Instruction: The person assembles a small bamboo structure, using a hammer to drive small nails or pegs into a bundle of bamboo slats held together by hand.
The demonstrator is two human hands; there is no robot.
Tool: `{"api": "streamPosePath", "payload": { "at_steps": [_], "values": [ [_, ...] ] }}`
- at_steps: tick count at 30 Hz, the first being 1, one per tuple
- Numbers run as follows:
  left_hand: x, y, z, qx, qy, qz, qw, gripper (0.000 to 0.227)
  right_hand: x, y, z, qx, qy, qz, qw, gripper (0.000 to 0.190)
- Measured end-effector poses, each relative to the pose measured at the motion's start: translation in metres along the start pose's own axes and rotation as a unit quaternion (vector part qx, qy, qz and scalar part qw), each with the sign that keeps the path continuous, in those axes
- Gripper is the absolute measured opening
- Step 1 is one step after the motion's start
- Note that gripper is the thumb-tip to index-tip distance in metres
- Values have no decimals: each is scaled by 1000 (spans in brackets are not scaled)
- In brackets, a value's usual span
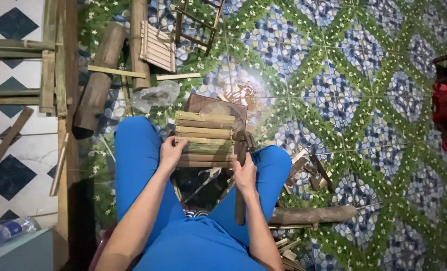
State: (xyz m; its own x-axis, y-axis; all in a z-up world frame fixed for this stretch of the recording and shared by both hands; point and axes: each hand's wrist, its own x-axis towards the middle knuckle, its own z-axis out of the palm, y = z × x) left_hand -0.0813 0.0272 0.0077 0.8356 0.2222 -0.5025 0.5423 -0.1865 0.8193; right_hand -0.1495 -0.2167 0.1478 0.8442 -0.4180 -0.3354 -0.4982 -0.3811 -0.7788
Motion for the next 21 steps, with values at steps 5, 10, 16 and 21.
{"api": "streamPosePath", "payload": {
  "at_steps": [5,10,16,21],
  "values": [
    [11,-10,5,28,8,16,999,62,15,20,8,-31,-1,-20,999,14],
    [5,-1,6,54,21,-5,998,65,25,24,14,-64,-56,-5,996,40],
    [0,1,4,27,20,-11,999,60,12,24,21,-88,14,-60,994,35],
    [14,-11,13,29,28,-12,999,63,47,48,33,-90,-78,17,993,58]
  ]
}}
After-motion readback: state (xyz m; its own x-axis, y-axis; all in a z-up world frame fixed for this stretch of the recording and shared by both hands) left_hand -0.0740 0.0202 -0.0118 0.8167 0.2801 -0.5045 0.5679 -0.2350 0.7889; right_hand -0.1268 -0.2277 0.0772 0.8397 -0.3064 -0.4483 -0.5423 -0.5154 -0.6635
